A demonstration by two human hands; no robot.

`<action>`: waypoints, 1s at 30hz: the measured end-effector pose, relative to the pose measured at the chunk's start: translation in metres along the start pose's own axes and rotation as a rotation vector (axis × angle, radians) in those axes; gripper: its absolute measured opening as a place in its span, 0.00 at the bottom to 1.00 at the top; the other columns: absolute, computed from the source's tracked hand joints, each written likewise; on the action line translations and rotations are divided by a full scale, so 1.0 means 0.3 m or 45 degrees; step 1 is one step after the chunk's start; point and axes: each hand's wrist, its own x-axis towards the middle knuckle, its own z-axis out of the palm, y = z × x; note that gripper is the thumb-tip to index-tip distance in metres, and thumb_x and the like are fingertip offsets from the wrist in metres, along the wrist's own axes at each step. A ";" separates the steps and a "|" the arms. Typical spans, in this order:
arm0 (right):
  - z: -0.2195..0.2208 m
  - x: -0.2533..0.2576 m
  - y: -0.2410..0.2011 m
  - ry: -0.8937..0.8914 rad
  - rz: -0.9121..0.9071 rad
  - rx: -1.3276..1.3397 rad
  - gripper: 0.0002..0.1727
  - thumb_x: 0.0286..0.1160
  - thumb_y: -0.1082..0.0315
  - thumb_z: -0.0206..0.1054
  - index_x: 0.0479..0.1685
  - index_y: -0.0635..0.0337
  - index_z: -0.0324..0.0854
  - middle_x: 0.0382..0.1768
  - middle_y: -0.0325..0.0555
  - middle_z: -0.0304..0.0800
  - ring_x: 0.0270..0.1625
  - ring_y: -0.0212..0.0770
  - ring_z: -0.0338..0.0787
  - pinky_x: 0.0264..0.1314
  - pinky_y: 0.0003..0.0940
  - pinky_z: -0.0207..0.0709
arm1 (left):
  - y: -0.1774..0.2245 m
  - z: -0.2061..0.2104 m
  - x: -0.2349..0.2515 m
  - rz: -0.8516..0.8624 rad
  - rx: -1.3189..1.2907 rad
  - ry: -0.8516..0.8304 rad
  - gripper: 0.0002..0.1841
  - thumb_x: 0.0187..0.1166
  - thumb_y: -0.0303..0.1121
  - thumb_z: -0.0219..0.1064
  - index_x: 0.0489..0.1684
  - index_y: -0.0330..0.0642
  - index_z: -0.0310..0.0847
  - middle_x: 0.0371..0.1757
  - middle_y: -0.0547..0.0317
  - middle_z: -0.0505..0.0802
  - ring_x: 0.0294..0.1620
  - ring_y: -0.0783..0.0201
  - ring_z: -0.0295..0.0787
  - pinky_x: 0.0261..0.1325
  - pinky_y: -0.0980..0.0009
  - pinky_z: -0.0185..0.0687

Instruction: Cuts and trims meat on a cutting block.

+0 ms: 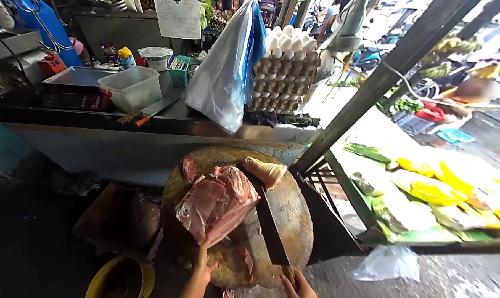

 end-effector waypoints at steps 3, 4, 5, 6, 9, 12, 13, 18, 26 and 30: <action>0.017 -0.059 -0.100 0.220 -0.182 0.121 0.25 0.85 0.58 0.64 0.70 0.72 0.76 0.31 0.60 0.90 0.30 0.55 0.91 0.40 0.58 0.85 | 0.035 -0.025 0.043 0.285 -0.156 0.002 0.46 0.82 0.27 0.67 0.95 0.47 0.33 0.81 0.26 0.67 0.64 0.33 0.81 0.50 0.42 0.86; 0.033 -0.063 -0.135 0.284 -0.267 0.169 0.25 0.84 0.58 0.63 0.67 0.72 0.76 0.28 0.56 0.88 0.28 0.52 0.90 0.37 0.55 0.86 | 0.066 -0.029 0.058 0.337 -0.166 -0.046 0.46 0.84 0.27 0.66 0.95 0.50 0.31 0.82 0.27 0.67 0.66 0.33 0.81 0.52 0.42 0.87; 0.051 -0.062 -0.178 0.335 -0.355 0.207 0.25 0.82 0.57 0.63 0.65 0.72 0.76 0.27 0.54 0.88 0.26 0.48 0.90 0.35 0.52 0.86 | 0.098 -0.034 0.070 0.389 -0.148 -0.091 0.46 0.85 0.27 0.65 0.96 0.49 0.30 0.85 0.27 0.64 0.72 0.33 0.77 0.59 0.38 0.84; 0.066 -0.056 -0.231 0.384 -0.454 0.221 0.26 0.80 0.57 0.62 0.64 0.73 0.76 0.27 0.52 0.88 0.26 0.47 0.90 0.34 0.50 0.87 | 0.127 -0.037 0.080 0.433 -0.110 -0.112 0.45 0.85 0.26 0.64 0.96 0.48 0.31 0.86 0.28 0.63 0.75 0.33 0.74 0.63 0.36 0.82; 0.081 -0.027 -0.396 0.410 -0.640 0.169 0.25 0.81 0.60 0.63 0.67 0.72 0.76 0.32 0.54 0.92 0.31 0.49 0.94 0.39 0.52 0.89 | 0.185 -0.057 0.119 0.516 0.007 -0.160 0.42 0.85 0.27 0.65 0.96 0.43 0.38 0.88 0.29 0.62 0.78 0.33 0.72 0.64 0.36 0.81; 0.114 -0.010 -0.513 0.376 -0.642 0.058 0.24 0.83 0.61 0.64 0.70 0.69 0.75 0.33 0.55 0.90 0.31 0.51 0.92 0.40 0.53 0.87 | 0.253 -0.111 0.189 0.500 0.178 -0.262 0.40 0.85 0.28 0.66 0.95 0.42 0.43 0.86 0.29 0.65 0.75 0.33 0.77 0.61 0.37 0.85; 0.130 -0.013 -0.538 0.355 -0.606 0.012 0.24 0.84 0.60 0.64 0.71 0.69 0.74 0.35 0.57 0.90 0.33 0.53 0.92 0.42 0.54 0.86 | 0.275 -0.123 0.206 0.480 0.233 -0.299 0.40 0.86 0.29 0.65 0.95 0.42 0.43 0.86 0.29 0.66 0.74 0.33 0.77 0.61 0.37 0.85; 0.239 -0.018 -0.528 0.282 -0.366 -0.189 0.25 0.86 0.58 0.64 0.75 0.64 0.73 0.44 0.61 0.92 0.46 0.61 0.93 0.54 0.61 0.83 | 0.280 -0.141 0.231 0.546 0.330 -0.339 0.31 0.88 0.30 0.63 0.89 0.38 0.56 0.73 0.31 0.79 0.60 0.41 0.87 0.54 0.47 0.89; -0.086 -0.317 -0.816 0.528 -1.109 0.037 0.18 0.83 0.60 0.63 0.56 0.68 0.82 0.32 0.44 0.88 0.29 0.35 0.88 0.34 0.38 0.86 | 0.248 -0.156 0.220 0.629 0.301 -0.370 0.35 0.90 0.29 0.60 0.94 0.38 0.46 0.88 0.31 0.64 0.73 0.38 0.81 0.61 0.46 0.87; -0.376 -0.588 -1.164 1.139 -1.694 0.360 0.11 0.88 0.60 0.58 0.43 0.56 0.78 0.33 0.30 0.86 0.32 0.26 0.87 0.35 0.26 0.86 | 0.247 -0.160 0.231 0.616 0.323 -0.384 0.36 0.90 0.29 0.59 0.95 0.38 0.44 0.91 0.33 0.60 0.80 0.38 0.74 0.68 0.43 0.82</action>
